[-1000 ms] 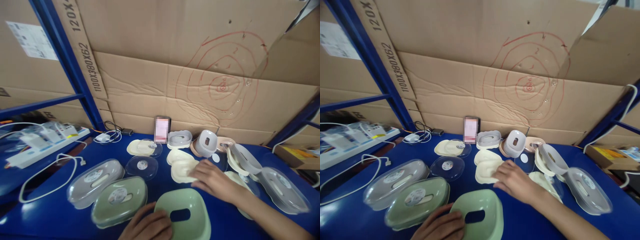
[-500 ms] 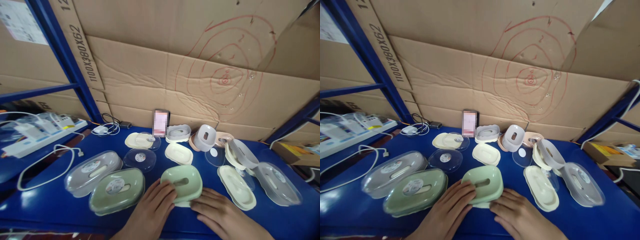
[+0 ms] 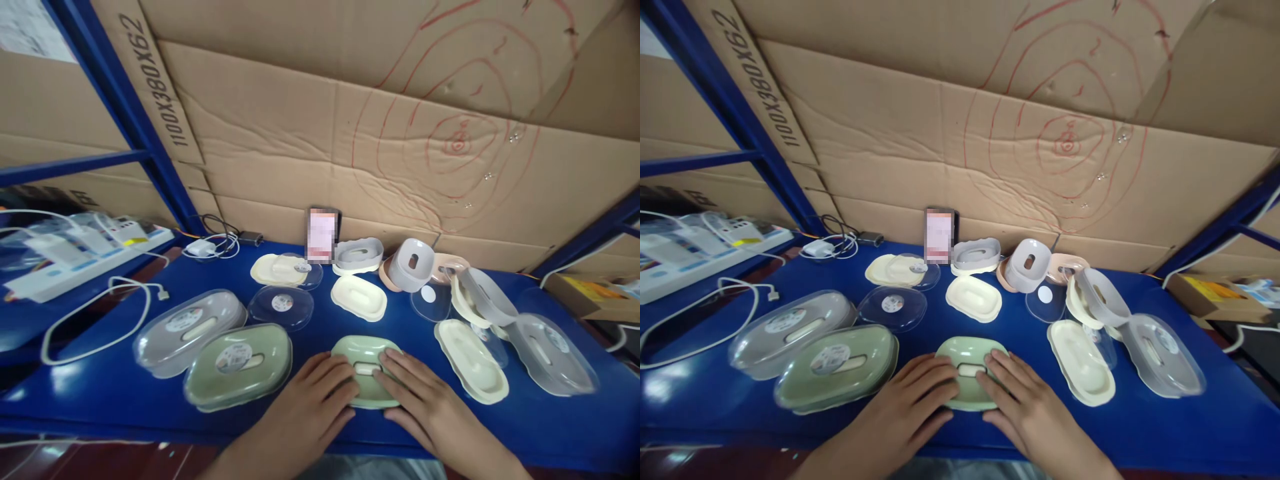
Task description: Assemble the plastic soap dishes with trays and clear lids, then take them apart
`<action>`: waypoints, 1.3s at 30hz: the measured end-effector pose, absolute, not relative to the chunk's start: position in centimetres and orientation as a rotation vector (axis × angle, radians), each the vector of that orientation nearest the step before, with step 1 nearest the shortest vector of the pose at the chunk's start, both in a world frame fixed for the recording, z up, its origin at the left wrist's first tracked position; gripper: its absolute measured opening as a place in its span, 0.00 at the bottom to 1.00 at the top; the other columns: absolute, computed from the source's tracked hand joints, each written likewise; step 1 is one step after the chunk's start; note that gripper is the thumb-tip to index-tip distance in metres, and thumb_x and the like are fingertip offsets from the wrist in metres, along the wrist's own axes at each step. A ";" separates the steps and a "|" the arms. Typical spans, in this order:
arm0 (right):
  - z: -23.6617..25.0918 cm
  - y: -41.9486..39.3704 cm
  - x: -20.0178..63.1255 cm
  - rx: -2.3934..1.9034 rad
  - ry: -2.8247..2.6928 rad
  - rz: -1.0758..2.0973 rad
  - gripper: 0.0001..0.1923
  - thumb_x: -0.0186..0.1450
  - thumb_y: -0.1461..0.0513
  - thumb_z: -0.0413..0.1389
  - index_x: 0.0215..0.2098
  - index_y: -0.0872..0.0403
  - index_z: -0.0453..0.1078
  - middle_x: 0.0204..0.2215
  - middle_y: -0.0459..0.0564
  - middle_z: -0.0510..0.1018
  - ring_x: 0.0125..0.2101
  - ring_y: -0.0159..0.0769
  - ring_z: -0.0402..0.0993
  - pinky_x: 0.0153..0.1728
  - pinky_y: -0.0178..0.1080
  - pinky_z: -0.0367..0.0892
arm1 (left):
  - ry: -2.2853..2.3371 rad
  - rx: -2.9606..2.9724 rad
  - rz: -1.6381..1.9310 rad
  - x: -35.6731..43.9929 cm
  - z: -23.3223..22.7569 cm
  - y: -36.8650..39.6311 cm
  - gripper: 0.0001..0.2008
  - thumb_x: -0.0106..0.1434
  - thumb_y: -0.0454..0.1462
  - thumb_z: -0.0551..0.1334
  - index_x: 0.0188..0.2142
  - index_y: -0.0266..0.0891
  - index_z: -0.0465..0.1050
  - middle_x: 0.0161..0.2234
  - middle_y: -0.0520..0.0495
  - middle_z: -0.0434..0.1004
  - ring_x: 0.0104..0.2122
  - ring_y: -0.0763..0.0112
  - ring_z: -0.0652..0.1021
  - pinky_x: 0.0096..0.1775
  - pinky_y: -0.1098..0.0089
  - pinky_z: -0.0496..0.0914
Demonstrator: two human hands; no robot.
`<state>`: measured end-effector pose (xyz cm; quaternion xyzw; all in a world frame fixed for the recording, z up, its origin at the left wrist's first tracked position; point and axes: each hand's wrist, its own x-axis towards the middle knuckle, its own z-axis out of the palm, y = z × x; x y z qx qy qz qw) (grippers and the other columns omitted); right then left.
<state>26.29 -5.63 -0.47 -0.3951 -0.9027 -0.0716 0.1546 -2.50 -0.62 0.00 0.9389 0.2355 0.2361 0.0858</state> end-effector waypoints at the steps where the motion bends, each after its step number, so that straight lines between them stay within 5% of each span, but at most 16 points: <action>1: -0.2 -5.6 26.4 -1.130 -2.609 -0.156 0.30 0.77 0.58 0.58 0.76 0.51 0.62 0.71 0.55 0.71 0.70 0.48 0.68 0.67 0.52 0.73 | 0.700 2.797 0.713 -2.5 -0.1 -0.6 0.13 0.74 0.31 0.64 0.56 0.42 0.71 0.54 0.44 0.80 0.57 0.56 0.79 0.61 0.50 0.75; 6: 2.5 -2.6 27.8 -1.126 -2.609 -0.008 0.26 0.80 0.60 0.52 0.75 0.46 0.62 0.69 0.51 0.73 0.70 0.44 0.69 0.69 0.55 0.69 | 0.680 2.781 0.756 -2.7 -0.5 -0.9 0.08 0.74 0.33 0.64 0.51 0.42 0.72 0.49 0.46 0.80 0.51 0.58 0.79 0.57 0.53 0.71; 13: 3.8 5.2 25.0 -1.228 -2.645 -0.220 0.25 0.78 0.68 0.49 0.71 0.53 0.68 0.65 0.60 0.78 0.66 0.52 0.73 0.66 0.60 0.67 | 0.589 2.786 0.741 -3.0 -0.5 -1.1 0.06 0.71 0.35 0.65 0.47 0.43 0.72 0.48 0.48 0.79 0.50 0.61 0.77 0.58 0.56 0.64; 16: 4.1 7.7 19.9 -1.050 -2.732 -0.197 0.22 0.80 0.61 0.51 0.70 0.53 0.69 0.66 0.60 0.76 0.66 0.51 0.72 0.65 0.56 0.67 | 0.567 2.816 0.737 -3.1 -0.4 -1.0 0.07 0.71 0.37 0.65 0.48 0.43 0.72 0.49 0.48 0.79 0.51 0.61 0.77 0.57 0.57 0.63; 20: 3.7 10.1 14.1 -0.889 -2.864 -0.115 0.30 0.77 0.54 0.60 0.74 0.49 0.64 0.74 0.60 0.65 0.70 0.56 0.65 0.67 0.58 0.64 | 0.577 2.852 0.704 -3.2 -0.4 -1.0 0.08 0.72 0.39 0.65 0.49 0.43 0.72 0.50 0.47 0.79 0.50 0.61 0.76 0.54 0.59 0.65; 22: 3.4 10.5 13.3 -0.897 -2.883 -0.069 0.32 0.73 0.51 0.64 0.71 0.53 0.66 0.70 0.64 0.69 0.69 0.59 0.66 0.67 0.59 0.64 | 0.576 2.878 0.686 -3.3 -0.5 -1.0 0.07 0.73 0.39 0.65 0.49 0.43 0.73 0.50 0.48 0.79 0.50 0.61 0.76 0.54 0.59 0.65; 28: 4.3 7.9 18.7 -1.102 -2.692 0.187 0.24 0.71 0.54 0.67 0.60 0.55 0.72 0.55 0.61 0.79 0.52 0.52 0.81 0.52 0.53 0.77 | 0.538 2.954 0.714 -3.5 -0.8 -0.8 0.09 0.76 0.43 0.65 0.49 0.42 0.74 0.49 0.47 0.79 0.50 0.60 0.76 0.57 0.56 0.65; 34: 6.0 1.8 26.2 -1.110 -2.358 0.730 0.20 0.77 0.53 0.59 0.66 0.45 0.71 0.60 0.52 0.81 0.56 0.43 0.81 0.56 0.47 0.79 | 0.625 2.969 1.007 -3.5 -0.7 -1.5 0.03 0.75 0.38 0.65 0.46 0.42 0.75 0.49 0.45 0.78 0.52 0.59 0.75 0.62 0.53 0.63; 39: 4.5 -4.6 27.4 -1.161 -2.449 0.526 0.25 0.77 0.58 0.58 0.71 0.41 0.68 0.68 0.52 0.73 0.69 0.48 0.70 0.66 0.54 0.74 | 0.713 2.911 1.097 -3.3 -0.8 -1.6 0.11 0.73 0.40 0.66 0.53 0.44 0.73 0.57 0.40 0.75 0.62 0.53 0.72 0.68 0.44 0.61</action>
